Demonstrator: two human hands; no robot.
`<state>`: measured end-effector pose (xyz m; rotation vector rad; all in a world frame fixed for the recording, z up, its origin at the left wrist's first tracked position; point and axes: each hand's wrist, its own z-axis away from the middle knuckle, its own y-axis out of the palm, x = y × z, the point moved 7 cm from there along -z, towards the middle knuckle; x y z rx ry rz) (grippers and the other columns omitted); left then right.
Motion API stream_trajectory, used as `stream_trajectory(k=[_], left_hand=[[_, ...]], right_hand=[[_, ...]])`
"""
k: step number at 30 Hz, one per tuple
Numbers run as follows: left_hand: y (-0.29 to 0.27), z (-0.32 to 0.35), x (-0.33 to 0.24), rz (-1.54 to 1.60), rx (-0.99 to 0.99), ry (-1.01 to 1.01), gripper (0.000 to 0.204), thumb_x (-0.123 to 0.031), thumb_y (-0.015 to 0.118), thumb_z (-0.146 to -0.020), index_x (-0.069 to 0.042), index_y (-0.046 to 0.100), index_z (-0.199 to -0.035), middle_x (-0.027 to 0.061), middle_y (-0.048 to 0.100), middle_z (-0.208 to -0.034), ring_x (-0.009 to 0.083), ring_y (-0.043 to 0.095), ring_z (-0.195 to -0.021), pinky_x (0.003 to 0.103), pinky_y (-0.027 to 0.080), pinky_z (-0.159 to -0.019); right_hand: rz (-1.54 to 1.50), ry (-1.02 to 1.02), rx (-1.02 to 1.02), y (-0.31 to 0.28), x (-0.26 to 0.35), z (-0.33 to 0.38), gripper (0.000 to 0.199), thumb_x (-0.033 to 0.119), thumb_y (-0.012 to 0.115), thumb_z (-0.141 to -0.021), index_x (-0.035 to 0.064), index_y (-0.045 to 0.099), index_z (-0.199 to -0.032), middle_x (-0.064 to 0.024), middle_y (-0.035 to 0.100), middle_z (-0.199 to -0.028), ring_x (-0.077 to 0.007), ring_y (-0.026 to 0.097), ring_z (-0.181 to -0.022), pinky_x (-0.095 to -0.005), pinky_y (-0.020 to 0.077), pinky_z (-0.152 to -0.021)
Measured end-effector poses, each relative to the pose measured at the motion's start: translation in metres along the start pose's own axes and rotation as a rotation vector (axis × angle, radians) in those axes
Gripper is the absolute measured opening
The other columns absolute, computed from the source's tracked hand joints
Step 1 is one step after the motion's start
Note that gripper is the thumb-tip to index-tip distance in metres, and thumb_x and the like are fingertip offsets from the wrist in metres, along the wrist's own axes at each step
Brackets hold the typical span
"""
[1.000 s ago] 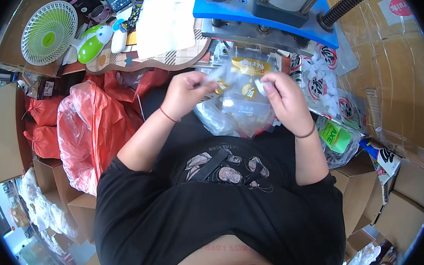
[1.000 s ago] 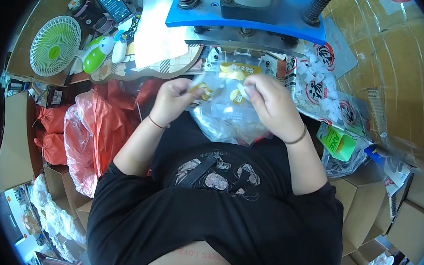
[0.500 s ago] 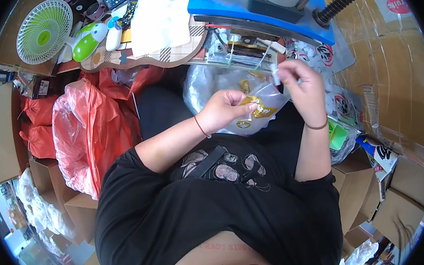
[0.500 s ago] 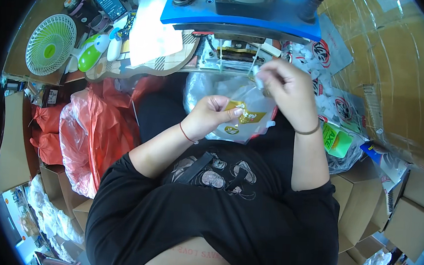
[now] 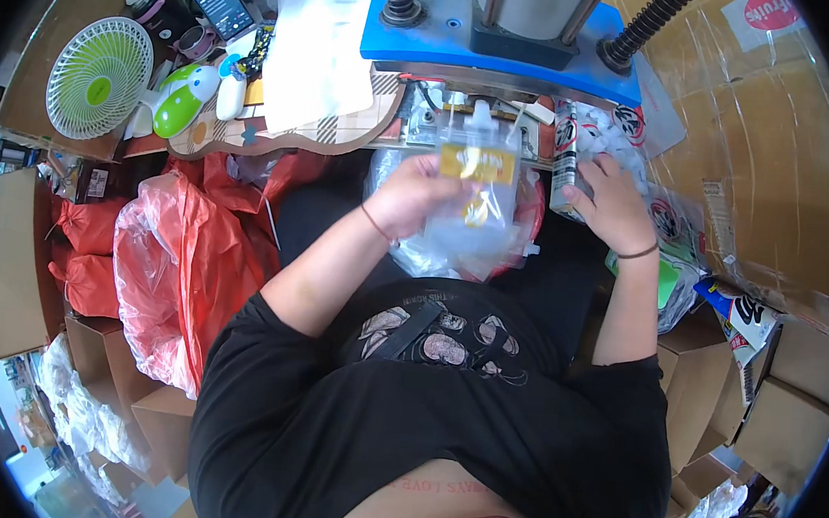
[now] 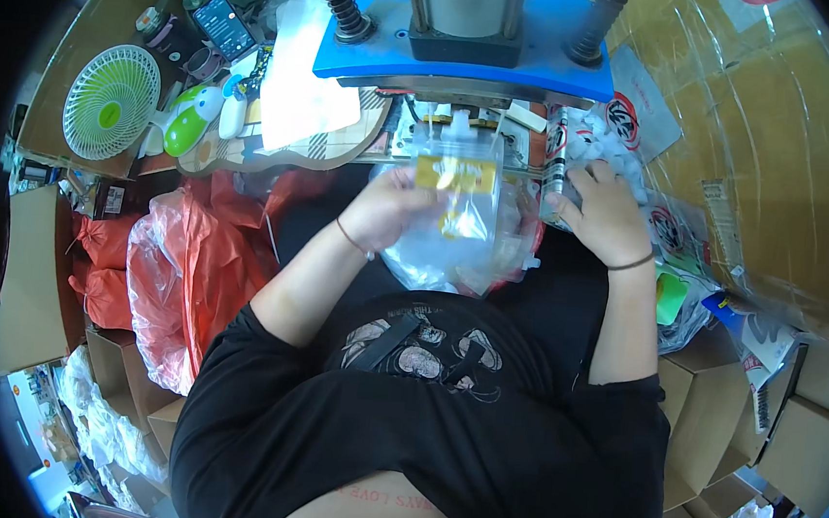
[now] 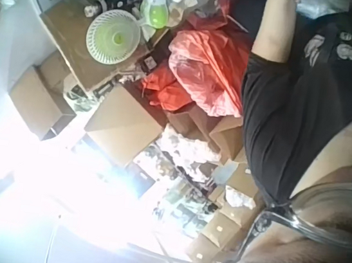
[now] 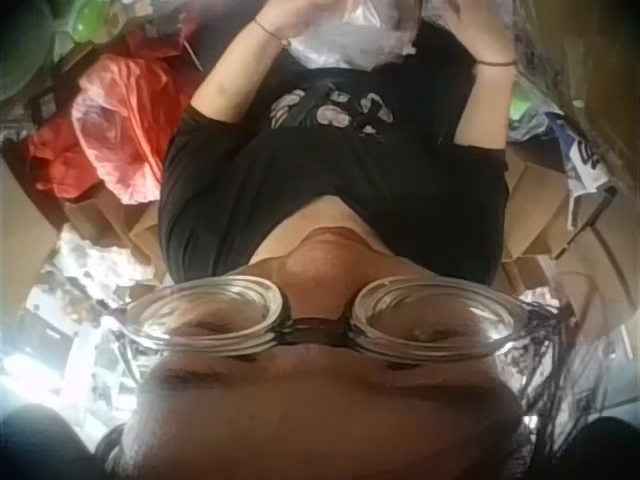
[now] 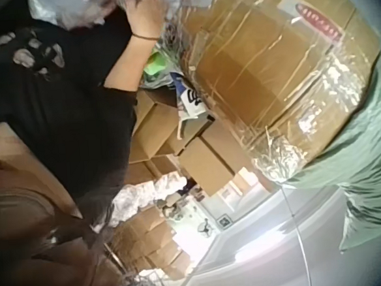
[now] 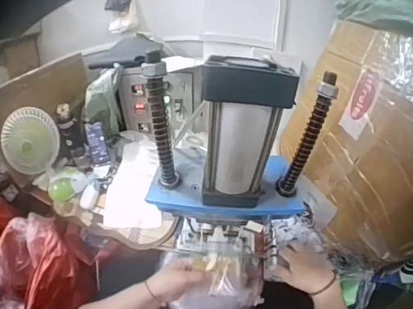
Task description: Sealing small plastic bags containing food products using an industrial packaging machine.
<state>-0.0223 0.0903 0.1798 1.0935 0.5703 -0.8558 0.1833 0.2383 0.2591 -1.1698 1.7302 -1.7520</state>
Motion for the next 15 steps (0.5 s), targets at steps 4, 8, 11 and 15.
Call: stream_trajectory(k=[4, 8, 11, 15], left_hand=[[-0.016, -0.025, -0.009, 0.060, -0.002, -0.025, 0.030, -0.007, 0.068, -0.090, -0.002, 0.064, -0.119, 0.0066, 0.071, -0.100, 0.0147, 0.067, -0.081, 0.029, 0.055, -0.074], [-0.065, -0.016, -0.026, -0.319, -0.349, 0.265, 0.049, -0.014, 0.072, -0.090, 0.003, 0.052, -0.131, 0.0093, 0.070, -0.101, 0.0173, 0.069, -0.090, 0.029, 0.055, -0.078], [-0.094, 0.019, -0.084, -0.508, -0.662, 0.413, 0.061, -0.025, 0.071, -0.091, 0.001, 0.042, -0.138, 0.0174, 0.068, -0.107, 0.0276, 0.070, -0.093, 0.036, 0.056, -0.079], [-0.119, 0.041, -0.084, -0.805, -0.654, 0.486, 0.049, -0.028, 0.071, -0.091, 0.000, 0.053, -0.127, 0.0155, 0.069, -0.097, 0.0296, 0.069, -0.089, 0.036, 0.055, -0.078]], right_hand=[[-0.155, -0.093, 0.107, 0.010, 0.000, 0.011, 0.033, 0.030, 0.064, -0.093, 0.0008, 0.062, -0.108, -0.0158, 0.060, -0.103, -0.0368, 0.059, -0.092, -0.0402, 0.0477, -0.082], [-0.318, -0.051, 0.196, 0.005, -0.002, 0.022, 0.029, 0.024, 0.067, -0.091, 0.0008, 0.062, -0.107, -0.0153, 0.061, -0.099, -0.0359, 0.059, -0.090, -0.0406, 0.0477, -0.079], [-0.397, -0.057, 0.187, 0.001, -0.004, 0.037, 0.024, 0.019, 0.069, -0.089, 0.0004, 0.062, -0.104, -0.0150, 0.062, -0.098, -0.0336, 0.060, -0.090, -0.0387, 0.0477, -0.078], [-0.458, 0.018, -0.076, -0.006, -0.022, 0.038, 0.021, 0.009, 0.066, -0.089, -0.0003, 0.062, -0.108, -0.0089, 0.062, -0.095, -0.0225, 0.062, -0.089, -0.0318, 0.0485, -0.080]])
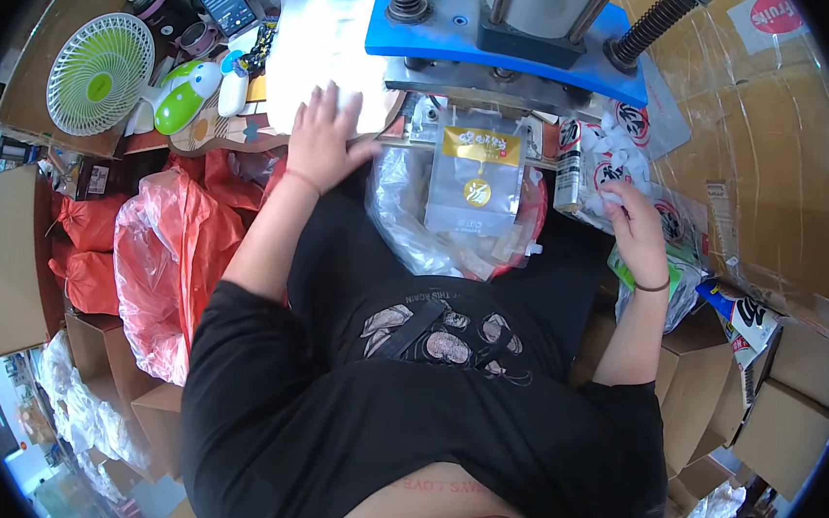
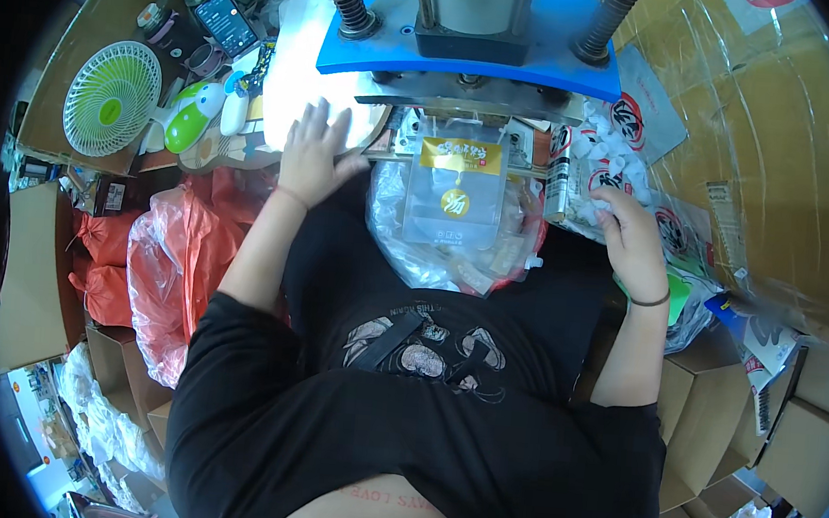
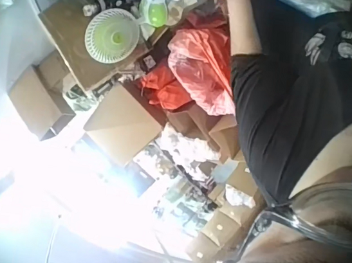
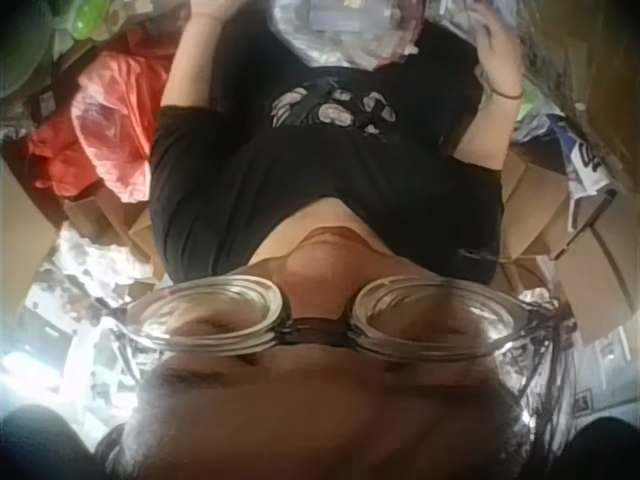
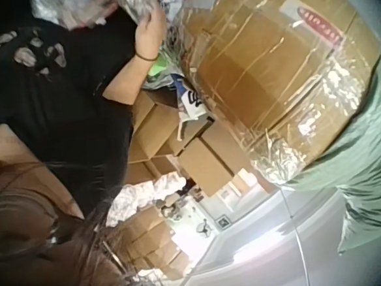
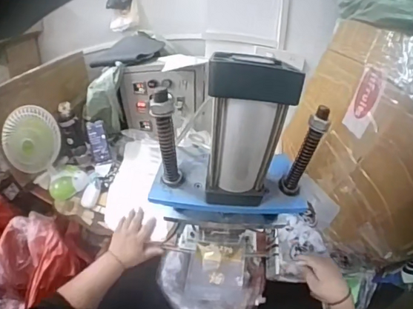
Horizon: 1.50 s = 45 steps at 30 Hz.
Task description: Sealing small plastic bags containing food products using an industrial packaging machine.
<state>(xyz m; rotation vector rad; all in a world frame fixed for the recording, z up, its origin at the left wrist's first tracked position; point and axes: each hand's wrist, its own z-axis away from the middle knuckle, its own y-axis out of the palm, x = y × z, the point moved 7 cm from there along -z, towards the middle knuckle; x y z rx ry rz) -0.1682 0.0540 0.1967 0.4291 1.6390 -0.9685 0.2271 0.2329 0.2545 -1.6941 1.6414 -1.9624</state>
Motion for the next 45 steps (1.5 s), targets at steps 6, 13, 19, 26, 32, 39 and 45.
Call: stream_trajectory(k=[6, 13, 19, 26, 32, 39, 45], left_hand=[[-0.001, 0.027, 0.004, -0.311, 0.054, 0.219, 0.037, -0.031, 0.070, -0.091, -0.003, 0.067, -0.114, 0.0131, 0.070, -0.084, 0.0322, 0.069, -0.084, 0.035, 0.054, -0.076], [0.075, 0.066, -0.051, -0.254, 0.507, 0.077, 0.021, -0.017, 0.070, -0.094, 0.001, 0.070, -0.106, 0.0020, 0.072, -0.086, 0.0072, 0.063, -0.075, 0.026, 0.052, -0.071], [0.123, 0.102, -0.057, 0.447, 0.749, -0.207, 0.028, -0.024, 0.073, -0.092, 0.001, 0.071, -0.104, 0.0023, 0.072, -0.088, 0.0096, 0.064, -0.078, 0.025, 0.052, -0.072], [0.152, 0.121, -0.058, 0.739, 0.957, -0.515, 0.033, -0.017, 0.071, -0.092, 0.002, 0.065, -0.119, 0.0070, 0.072, -0.104, 0.0148, 0.069, -0.091, 0.030, 0.054, -0.085], [0.149, 0.056, -0.037, 0.879, 0.773, -0.526, 0.030, -0.008, 0.068, -0.091, 0.000, 0.065, -0.119, 0.0102, 0.071, -0.112, 0.0183, 0.069, -0.100, 0.033, 0.055, -0.092], [0.080, 0.026, -0.034, 0.134, 0.176, -0.052, 0.051, -0.015, 0.071, -0.091, 0.001, 0.049, -0.134, 0.0182, 0.064, -0.123, 0.0259, 0.069, -0.101, 0.036, 0.056, -0.086], [-0.010, 0.018, -0.021, -0.345, -0.180, 0.404, 0.046, -0.021, 0.075, -0.089, -0.002, 0.053, -0.126, 0.0155, 0.066, -0.107, 0.0258, 0.066, -0.083, 0.033, 0.053, -0.076]], right_hand=[[-0.330, 0.082, -0.008, 0.030, 0.039, -0.014, 0.015, 0.004, 0.067, -0.092, 0.0006, 0.066, -0.107, -0.0043, 0.070, -0.097, -0.0115, 0.065, -0.084, -0.0267, 0.0510, -0.078], [-0.490, -0.053, -0.016, 0.058, 0.107, -0.053, 0.011, 0.009, 0.068, -0.094, -0.0007, 0.072, -0.096, -0.0046, 0.070, -0.092, -0.0100, 0.064, -0.085, -0.0266, 0.0510, -0.077], [-0.401, -0.011, 0.076, 0.048, 0.091, -0.063, 0.017, 0.015, 0.065, -0.097, -0.0017, 0.068, -0.098, -0.0042, 0.070, -0.092, -0.0109, 0.064, -0.087, -0.0266, 0.0498, -0.080], [-0.118, 0.005, 0.135, 0.024, 0.065, -0.043, 0.029, 0.026, 0.066, -0.095, 0.0004, 0.062, -0.108, -0.0100, 0.066, -0.103, -0.0223, 0.063, -0.096, -0.0330, 0.0483, -0.085], [0.471, 0.232, 0.498, 0.025, 0.016, -0.012, 0.037, 0.031, 0.066, -0.090, 0.0009, 0.058, -0.111, -0.0181, 0.058, -0.113, -0.0386, 0.056, -0.106, -0.0407, 0.0474, -0.089], [0.095, -0.003, 0.304, 0.014, 0.003, 0.005, 0.029, 0.023, 0.062, -0.094, 0.0014, 0.059, -0.113, -0.0150, 0.061, -0.113, -0.0305, 0.059, -0.106, -0.0374, 0.0477, -0.088], [-0.065, 0.259, -0.004, -0.005, -0.046, 0.010, 0.023, 0.018, 0.056, -0.099, 0.0022, 0.060, -0.116, -0.0137, 0.065, -0.109, -0.0263, 0.062, -0.100, -0.0370, 0.0481, -0.087]])
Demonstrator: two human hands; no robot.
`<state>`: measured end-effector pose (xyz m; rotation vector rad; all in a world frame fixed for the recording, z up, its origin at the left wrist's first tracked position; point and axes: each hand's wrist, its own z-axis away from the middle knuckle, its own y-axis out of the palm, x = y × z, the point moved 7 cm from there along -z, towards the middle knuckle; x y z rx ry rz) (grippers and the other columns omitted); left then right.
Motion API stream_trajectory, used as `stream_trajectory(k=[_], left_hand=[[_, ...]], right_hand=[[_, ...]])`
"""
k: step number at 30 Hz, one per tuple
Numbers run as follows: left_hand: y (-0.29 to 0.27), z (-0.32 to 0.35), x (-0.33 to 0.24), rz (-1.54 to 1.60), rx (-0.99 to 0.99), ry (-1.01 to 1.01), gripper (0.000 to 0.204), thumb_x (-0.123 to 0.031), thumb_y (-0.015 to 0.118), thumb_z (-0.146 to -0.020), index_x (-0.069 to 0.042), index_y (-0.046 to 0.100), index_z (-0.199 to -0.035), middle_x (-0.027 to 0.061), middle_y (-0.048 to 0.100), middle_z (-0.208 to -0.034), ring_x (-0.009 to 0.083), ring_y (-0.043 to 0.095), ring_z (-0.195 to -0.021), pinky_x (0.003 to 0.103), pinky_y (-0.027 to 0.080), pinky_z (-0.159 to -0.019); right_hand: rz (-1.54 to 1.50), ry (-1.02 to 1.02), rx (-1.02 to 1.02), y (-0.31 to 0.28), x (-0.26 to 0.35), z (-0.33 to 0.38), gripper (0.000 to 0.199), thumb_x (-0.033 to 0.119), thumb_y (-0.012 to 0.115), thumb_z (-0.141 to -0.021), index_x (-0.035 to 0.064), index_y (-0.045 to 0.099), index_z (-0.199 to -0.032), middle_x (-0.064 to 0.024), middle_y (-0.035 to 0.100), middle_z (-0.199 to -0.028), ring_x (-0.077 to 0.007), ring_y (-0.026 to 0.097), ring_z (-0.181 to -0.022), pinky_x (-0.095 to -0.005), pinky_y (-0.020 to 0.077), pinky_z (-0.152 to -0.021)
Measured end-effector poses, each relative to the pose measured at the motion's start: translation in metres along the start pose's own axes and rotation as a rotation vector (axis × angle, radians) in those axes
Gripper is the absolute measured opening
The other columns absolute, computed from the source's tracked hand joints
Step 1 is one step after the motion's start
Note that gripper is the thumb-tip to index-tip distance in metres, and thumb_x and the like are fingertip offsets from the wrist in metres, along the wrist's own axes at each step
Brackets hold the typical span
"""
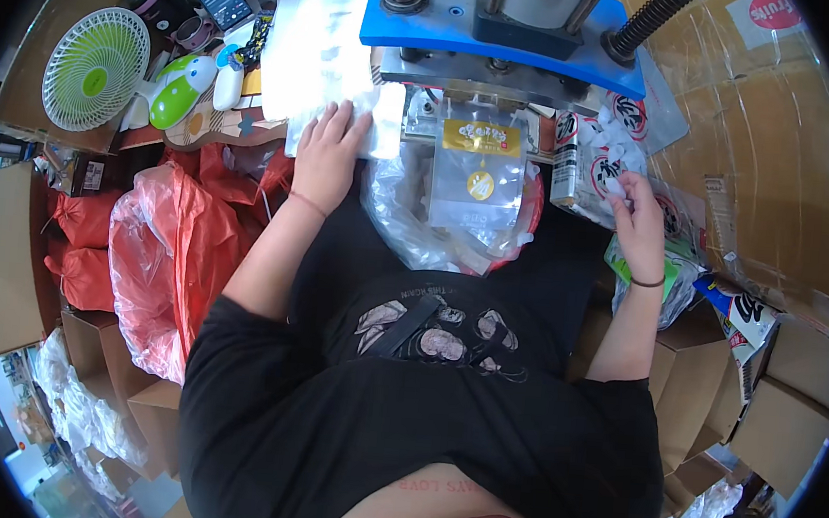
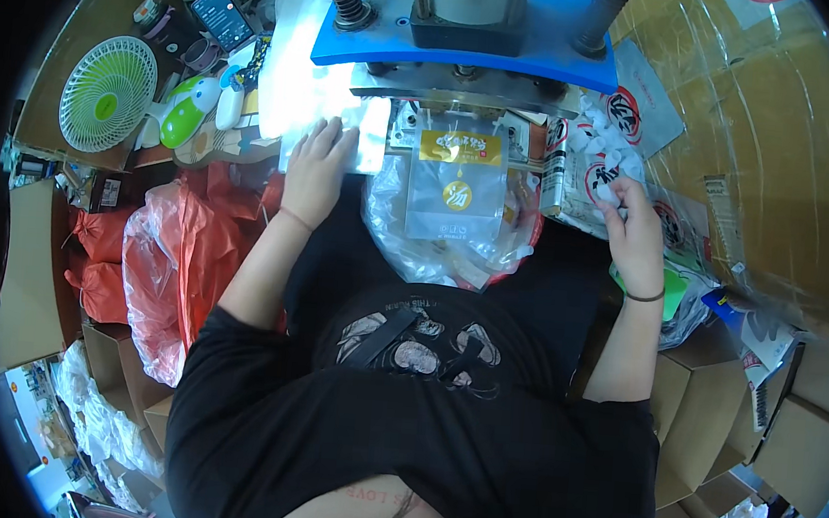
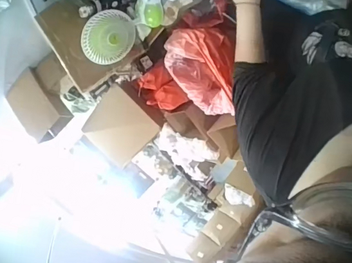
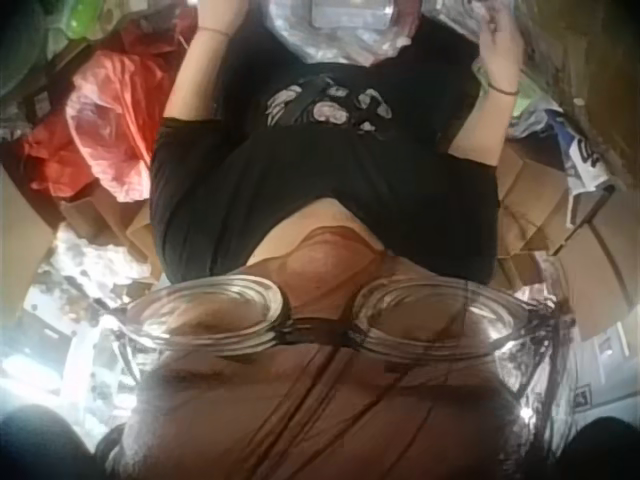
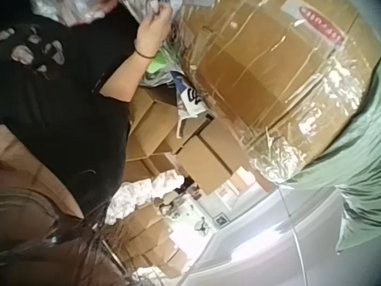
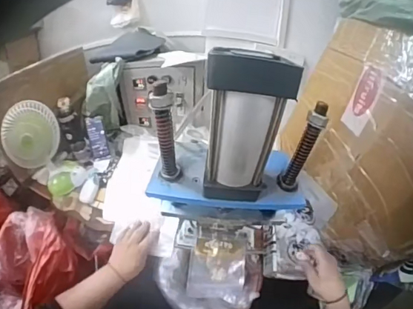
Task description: Sealing small plastic bags containing food products using an industrial packaging machine.
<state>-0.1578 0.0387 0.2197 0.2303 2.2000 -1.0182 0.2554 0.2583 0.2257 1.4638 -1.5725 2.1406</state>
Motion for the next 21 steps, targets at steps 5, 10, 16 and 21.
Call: stream_trajectory(k=[5, 10, 16, 21], left_hand=[[0.022, 0.030, -0.001, 0.477, 0.279, -0.333, 0.022, -0.019, 0.075, -0.089, -0.002, 0.070, -0.102, 0.0104, 0.069, -0.081, 0.0165, 0.062, -0.070, 0.029, 0.050, -0.067], [0.040, 0.035, -0.081, 0.394, 0.530, -0.225, 0.019, -0.017, 0.075, -0.090, 0.002, 0.073, -0.087, 0.0047, 0.068, -0.073, 0.0054, 0.058, -0.067, 0.026, 0.047, -0.061], [0.084, 0.073, -0.103, 0.818, 0.723, -0.454, 0.017, -0.021, 0.071, -0.094, -0.004, 0.074, -0.097, 0.0017, 0.071, -0.081, 0.0063, 0.061, -0.071, 0.023, 0.051, -0.069], [0.110, 0.102, -0.125, 1.219, 1.018, -0.726, 0.026, -0.031, 0.070, -0.095, -0.011, 0.072, -0.112, 0.0019, 0.074, -0.086, 0.0107, 0.069, -0.078, 0.024, 0.054, -0.071]], right_hand=[[0.158, -0.330, -0.267, 0.028, 0.103, -0.001, 0.021, 0.019, 0.056, -0.100, 0.0009, 0.062, -0.110, -0.0140, 0.066, -0.102, -0.0252, 0.064, -0.089, -0.0340, 0.0493, -0.082], [-0.177, -0.320, 0.047, 0.066, 0.157, -0.017, 0.021, 0.020, 0.058, -0.099, 0.0007, 0.065, -0.101, -0.0114, 0.067, -0.095, -0.0264, 0.064, -0.086, -0.0344, 0.0493, -0.079], [-0.063, -0.525, 0.056, 0.064, 0.188, -0.027, 0.020, 0.020, 0.059, -0.099, 0.0007, 0.064, -0.099, -0.0091, 0.067, -0.089, -0.0247, 0.064, -0.083, -0.0338, 0.0494, -0.077], [-0.143, -0.372, 0.349, 0.068, 0.153, -0.023, 0.022, 0.023, 0.064, -0.097, 0.0049, 0.068, -0.109, -0.0127, 0.070, -0.097, -0.0234, 0.066, -0.095, -0.0338, 0.0487, -0.086]])
